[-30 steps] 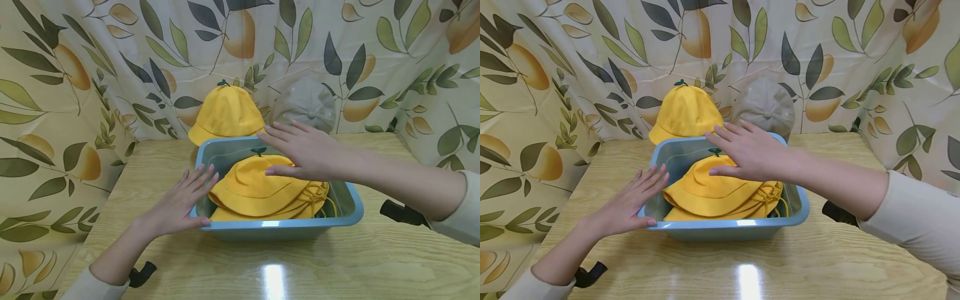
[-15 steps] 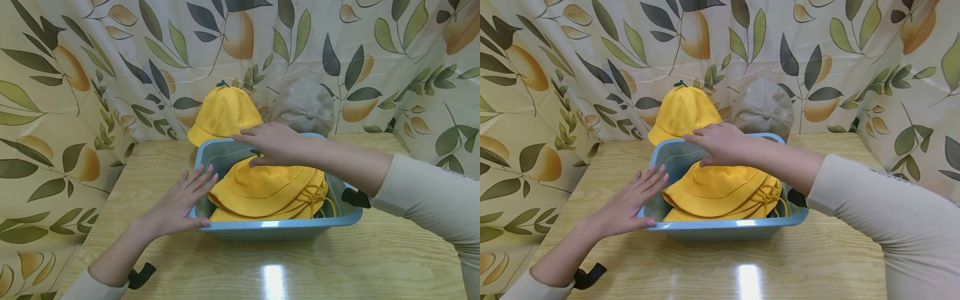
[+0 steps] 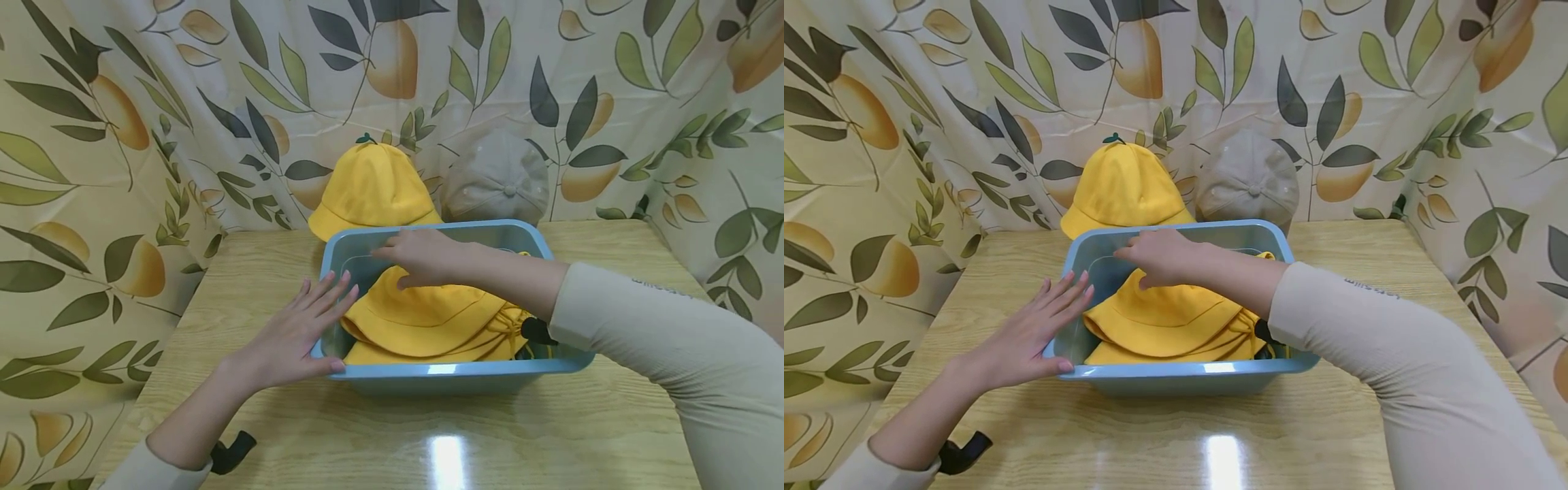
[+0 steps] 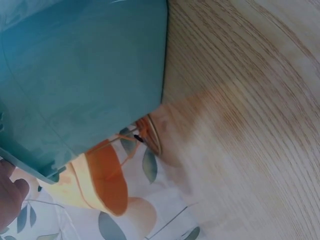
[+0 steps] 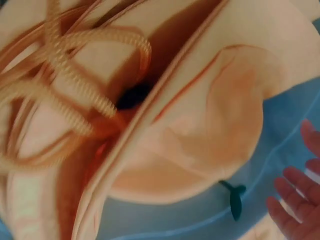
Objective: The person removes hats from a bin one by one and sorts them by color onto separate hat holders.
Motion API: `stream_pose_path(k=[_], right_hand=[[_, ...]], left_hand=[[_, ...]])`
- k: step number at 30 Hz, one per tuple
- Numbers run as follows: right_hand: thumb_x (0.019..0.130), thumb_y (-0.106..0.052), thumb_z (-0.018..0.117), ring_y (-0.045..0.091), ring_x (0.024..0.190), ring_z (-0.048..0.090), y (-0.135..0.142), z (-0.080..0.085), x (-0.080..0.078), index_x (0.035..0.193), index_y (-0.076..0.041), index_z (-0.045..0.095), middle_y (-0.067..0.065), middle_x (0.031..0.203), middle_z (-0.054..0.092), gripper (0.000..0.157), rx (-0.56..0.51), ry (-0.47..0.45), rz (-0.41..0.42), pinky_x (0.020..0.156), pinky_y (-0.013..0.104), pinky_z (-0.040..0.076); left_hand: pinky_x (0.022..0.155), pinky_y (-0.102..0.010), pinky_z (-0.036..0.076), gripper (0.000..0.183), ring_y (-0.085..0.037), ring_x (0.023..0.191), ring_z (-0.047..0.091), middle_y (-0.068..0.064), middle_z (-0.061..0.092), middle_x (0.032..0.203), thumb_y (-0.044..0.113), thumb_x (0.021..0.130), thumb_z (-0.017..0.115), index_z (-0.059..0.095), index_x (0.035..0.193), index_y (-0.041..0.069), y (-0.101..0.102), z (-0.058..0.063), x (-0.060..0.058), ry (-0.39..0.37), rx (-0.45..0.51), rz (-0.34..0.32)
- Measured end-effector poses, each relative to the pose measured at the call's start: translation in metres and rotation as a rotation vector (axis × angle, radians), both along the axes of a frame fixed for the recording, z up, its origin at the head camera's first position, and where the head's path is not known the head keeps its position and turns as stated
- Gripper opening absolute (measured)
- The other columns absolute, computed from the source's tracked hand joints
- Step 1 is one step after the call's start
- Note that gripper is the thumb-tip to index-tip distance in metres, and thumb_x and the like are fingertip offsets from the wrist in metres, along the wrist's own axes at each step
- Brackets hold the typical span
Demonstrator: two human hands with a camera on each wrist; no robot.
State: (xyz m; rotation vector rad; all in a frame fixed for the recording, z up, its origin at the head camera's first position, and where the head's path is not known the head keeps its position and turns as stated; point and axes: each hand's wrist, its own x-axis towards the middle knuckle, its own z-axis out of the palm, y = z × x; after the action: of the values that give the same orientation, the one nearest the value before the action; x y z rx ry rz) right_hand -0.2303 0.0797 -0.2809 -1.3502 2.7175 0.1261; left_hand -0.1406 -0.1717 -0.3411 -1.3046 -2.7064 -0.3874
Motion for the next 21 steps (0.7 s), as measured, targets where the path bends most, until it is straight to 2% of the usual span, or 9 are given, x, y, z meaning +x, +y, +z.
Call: stream_pose_path(k=[7, 9, 15, 21], right_hand=[[0.081, -0.032, 0.075, 0.031, 0.119, 0.051, -0.014, -0.022, -0.006, 0.147, -0.010, 0.035, 0.012, 0.137, 0.051, 0.080, 0.151, -0.099, -0.131, 0.090, 0.044, 0.049], [0.082, -0.032, 0.075, 0.032, 0.120, 0.050, -0.015, -0.028, -0.007, 0.146, -0.009, 0.036, 0.012, 0.137, 0.051, 0.078, 0.178, -0.116, -0.153, 0.093, 0.045, 0.047], [0.082, -0.027, 0.074, 0.031, 0.108, 0.054, -0.014, -0.044, -0.013, 0.126, -0.005, 0.056, 0.012, 0.116, 0.062, 0.053, 0.167, -0.086, -0.133, 0.090, 0.044, 0.046], [0.085, -0.012, 0.067, 0.025, 0.083, 0.058, -0.009, -0.045, -0.020, 0.101, -0.007, 0.064, 0.007, 0.090, 0.063, 0.017, 0.078, -0.125, -0.113, 0.071, 0.036, 0.049]], left_hand=[[0.113, -0.058, 0.009, 0.091, -0.033, 0.146, 0.005, -0.004, 0.002, 0.160, 0.078, 0.085, 0.012, 0.008, 0.154, 0.019, -0.001, 0.000, 0.000, -0.009, 0.005, 0.004], [0.114, -0.057, 0.009, 0.091, -0.033, 0.146, 0.005, -0.003, 0.002, 0.160, 0.078, 0.084, 0.011, 0.009, 0.154, 0.019, -0.001, -0.001, 0.000, -0.012, 0.002, 0.008], [0.114, -0.057, 0.010, 0.090, -0.034, 0.146, 0.005, -0.003, 0.001, 0.160, 0.079, 0.084, 0.011, 0.007, 0.154, 0.021, -0.001, -0.001, 0.000, -0.019, 0.002, 0.013], [0.113, -0.058, 0.010, 0.090, -0.035, 0.145, 0.006, -0.003, 0.001, 0.160, 0.079, 0.084, 0.011, 0.007, 0.154, 0.021, -0.001, -0.001, 0.000, -0.016, 0.008, 0.012]])
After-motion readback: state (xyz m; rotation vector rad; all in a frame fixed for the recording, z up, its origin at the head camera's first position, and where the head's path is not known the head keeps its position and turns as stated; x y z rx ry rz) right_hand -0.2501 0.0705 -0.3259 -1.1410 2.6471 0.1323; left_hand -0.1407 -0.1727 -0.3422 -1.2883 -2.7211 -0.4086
